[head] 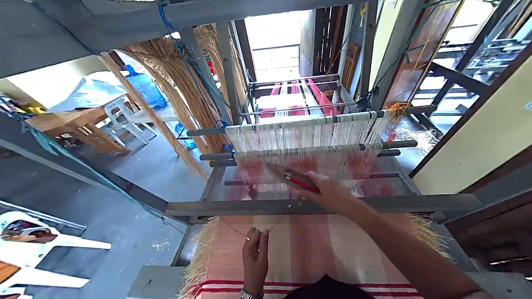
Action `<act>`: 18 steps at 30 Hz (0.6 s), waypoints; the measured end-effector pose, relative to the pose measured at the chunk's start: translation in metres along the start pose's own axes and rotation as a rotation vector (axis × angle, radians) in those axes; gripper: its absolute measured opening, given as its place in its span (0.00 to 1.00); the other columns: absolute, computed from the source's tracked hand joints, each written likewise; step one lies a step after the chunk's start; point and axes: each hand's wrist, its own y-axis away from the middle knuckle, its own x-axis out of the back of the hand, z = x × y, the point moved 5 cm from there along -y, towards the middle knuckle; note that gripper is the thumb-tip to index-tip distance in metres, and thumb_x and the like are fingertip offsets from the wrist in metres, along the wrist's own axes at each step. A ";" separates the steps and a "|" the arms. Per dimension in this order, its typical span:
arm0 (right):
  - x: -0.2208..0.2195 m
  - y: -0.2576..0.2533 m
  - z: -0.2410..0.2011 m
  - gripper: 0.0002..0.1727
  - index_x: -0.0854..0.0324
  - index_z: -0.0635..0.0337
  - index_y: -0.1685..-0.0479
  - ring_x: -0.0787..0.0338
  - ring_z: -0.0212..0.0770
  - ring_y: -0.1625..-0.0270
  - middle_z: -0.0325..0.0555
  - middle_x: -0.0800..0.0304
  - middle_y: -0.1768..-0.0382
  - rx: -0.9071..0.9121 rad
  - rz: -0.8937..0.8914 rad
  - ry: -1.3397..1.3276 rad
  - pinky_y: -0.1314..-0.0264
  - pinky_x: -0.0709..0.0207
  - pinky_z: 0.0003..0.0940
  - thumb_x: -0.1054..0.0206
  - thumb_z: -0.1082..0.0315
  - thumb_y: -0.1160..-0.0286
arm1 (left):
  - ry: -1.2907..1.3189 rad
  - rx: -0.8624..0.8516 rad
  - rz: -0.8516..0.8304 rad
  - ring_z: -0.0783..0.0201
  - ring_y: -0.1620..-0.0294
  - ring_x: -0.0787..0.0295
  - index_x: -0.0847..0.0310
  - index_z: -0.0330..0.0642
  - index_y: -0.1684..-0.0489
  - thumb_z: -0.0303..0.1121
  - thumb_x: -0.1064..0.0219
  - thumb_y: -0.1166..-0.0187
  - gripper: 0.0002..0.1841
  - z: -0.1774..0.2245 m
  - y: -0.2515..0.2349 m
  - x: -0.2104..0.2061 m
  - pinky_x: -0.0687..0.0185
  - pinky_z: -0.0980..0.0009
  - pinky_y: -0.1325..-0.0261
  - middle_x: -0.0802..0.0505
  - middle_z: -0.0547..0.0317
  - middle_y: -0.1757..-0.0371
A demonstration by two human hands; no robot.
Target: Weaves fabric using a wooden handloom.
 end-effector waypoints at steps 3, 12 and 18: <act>0.054 0.001 0.019 0.39 0.21 0.54 0.27 0.08 0.56 0.47 0.56 0.08 0.49 -0.056 0.061 0.070 0.42 0.17 0.62 0.38 0.31 0.22 | -0.133 0.018 0.033 0.78 0.72 0.30 0.29 0.48 0.84 0.41 0.38 0.14 0.21 -0.018 0.011 0.019 0.33 0.82 0.69 0.26 0.69 0.75; 0.203 0.065 0.112 0.32 0.19 0.56 0.31 0.12 0.66 0.57 0.65 0.12 0.59 -0.318 0.272 0.259 0.51 0.23 0.74 0.35 0.39 0.19 | -0.598 0.170 0.111 0.58 0.71 0.23 0.26 0.34 0.85 0.38 0.41 0.16 0.23 -0.060 0.061 0.102 0.24 0.61 0.64 0.23 0.53 0.77; 0.271 0.148 0.199 0.43 0.23 0.58 0.32 0.13 0.74 0.55 0.72 0.13 0.59 -0.528 0.401 0.404 0.54 0.26 0.79 0.39 0.26 0.26 | -0.941 0.227 0.057 0.35 0.47 0.16 0.14 0.33 0.75 0.41 0.40 0.16 0.21 -0.085 0.088 0.150 0.24 0.40 0.36 0.12 0.36 0.60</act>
